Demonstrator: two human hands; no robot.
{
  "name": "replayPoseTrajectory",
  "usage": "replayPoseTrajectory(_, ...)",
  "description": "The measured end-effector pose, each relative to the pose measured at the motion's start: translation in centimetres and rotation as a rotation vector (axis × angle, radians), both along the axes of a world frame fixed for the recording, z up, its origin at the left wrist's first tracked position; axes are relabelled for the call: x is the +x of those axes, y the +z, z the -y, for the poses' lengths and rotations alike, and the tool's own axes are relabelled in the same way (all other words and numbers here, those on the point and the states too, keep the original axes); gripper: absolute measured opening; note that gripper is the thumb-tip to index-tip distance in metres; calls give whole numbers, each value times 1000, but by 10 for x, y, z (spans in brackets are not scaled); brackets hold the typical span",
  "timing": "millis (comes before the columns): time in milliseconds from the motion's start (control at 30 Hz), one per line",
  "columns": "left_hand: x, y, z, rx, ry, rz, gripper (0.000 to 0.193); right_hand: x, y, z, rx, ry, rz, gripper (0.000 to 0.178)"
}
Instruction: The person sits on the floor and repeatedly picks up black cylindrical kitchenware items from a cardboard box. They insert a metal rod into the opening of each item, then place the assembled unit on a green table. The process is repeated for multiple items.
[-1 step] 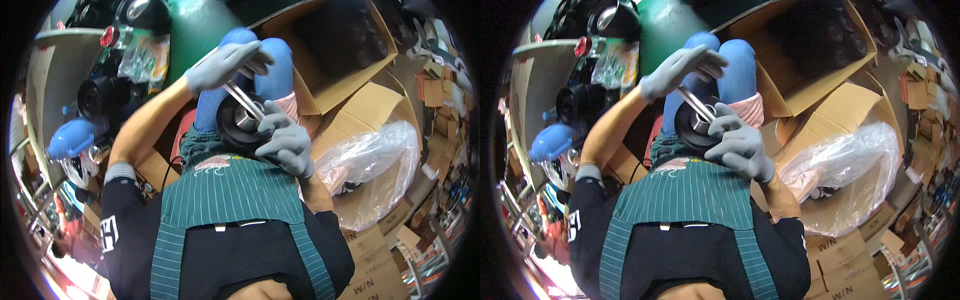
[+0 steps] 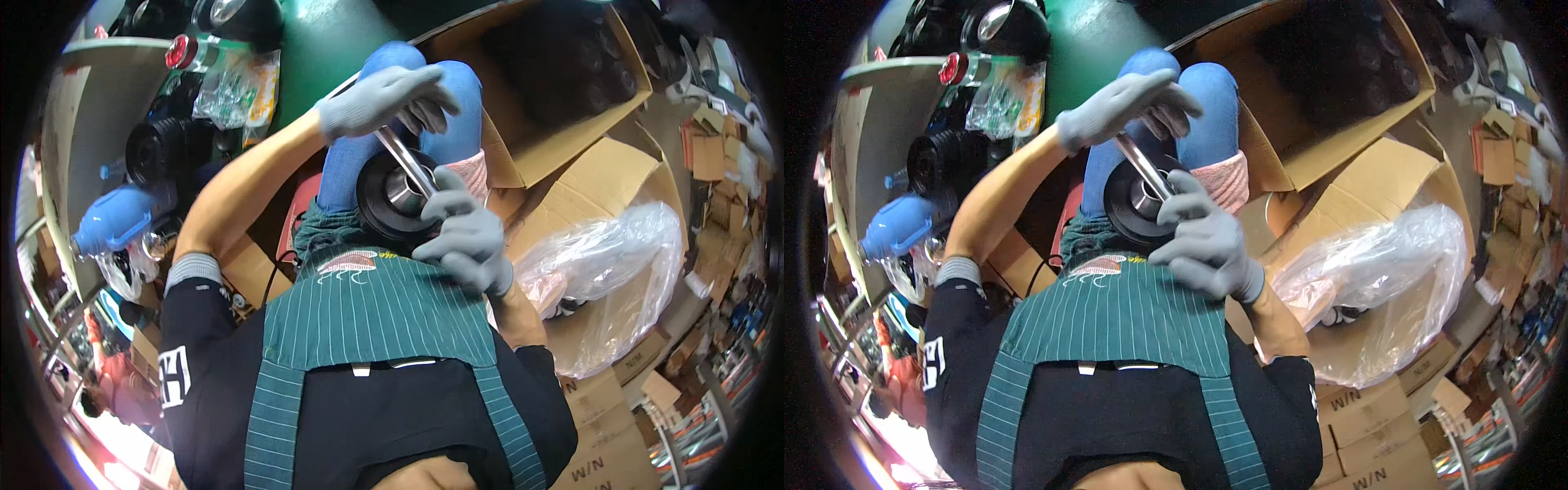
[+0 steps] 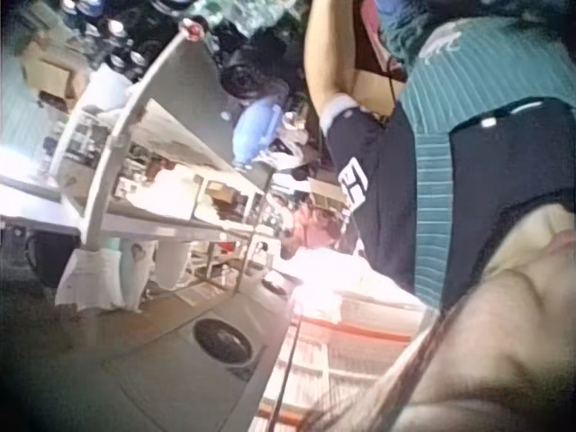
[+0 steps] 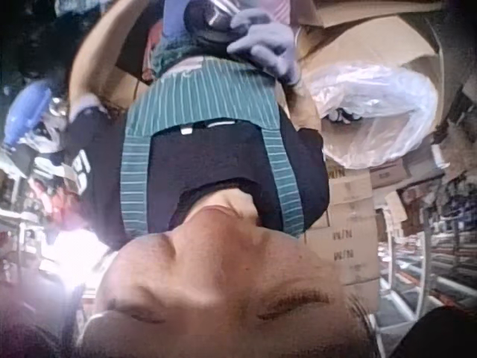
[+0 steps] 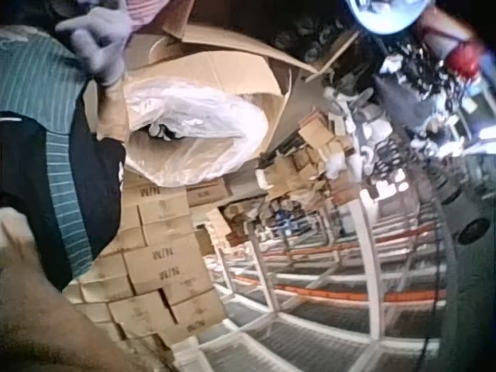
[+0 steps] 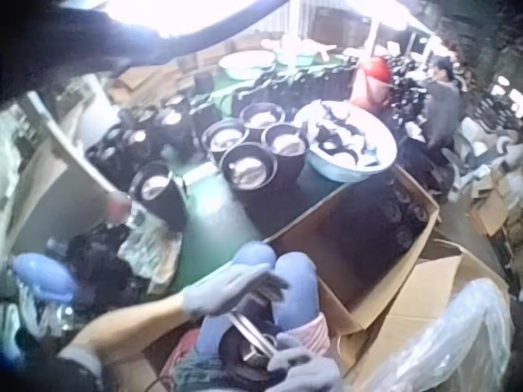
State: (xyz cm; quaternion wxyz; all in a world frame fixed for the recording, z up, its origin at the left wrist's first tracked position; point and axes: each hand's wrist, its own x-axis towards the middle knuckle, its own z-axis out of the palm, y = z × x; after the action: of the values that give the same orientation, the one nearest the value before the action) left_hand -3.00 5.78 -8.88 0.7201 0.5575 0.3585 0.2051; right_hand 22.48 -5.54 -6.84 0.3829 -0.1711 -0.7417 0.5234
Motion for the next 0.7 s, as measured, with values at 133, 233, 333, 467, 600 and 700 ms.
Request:
replayPoseTrajectory(133, 43, -25, -31, -118, -203, 56, 69, -42, 30, 3, 351, 141, 264, 27)
replayPoseTrajectory(233, 103, -55, -40, -12, -371, 173, 59, -85, 38, -8, 419, 279, 560, 31)
replayPoseTrajectory(333, 138, -48, -32, 0, -615, 291, 53, -131, 40, -32, 302, 317, 725, 30)
replayPoseTrajectory(467, 120, -52, -40, 500, -143, 212, 41, -105, 30, -53, -59, 266, 102, 30)
replayPoseTrajectory(600, 25, -50, -66, 1469, 280, -297, 30, -91, -2, -57, -934, 228, -702, 43)
replayPoseTrajectory(700, -47, 63, -20, 1198, 172, -530, 24, -89, -22, -79, -1183, 460, -1198, 69)
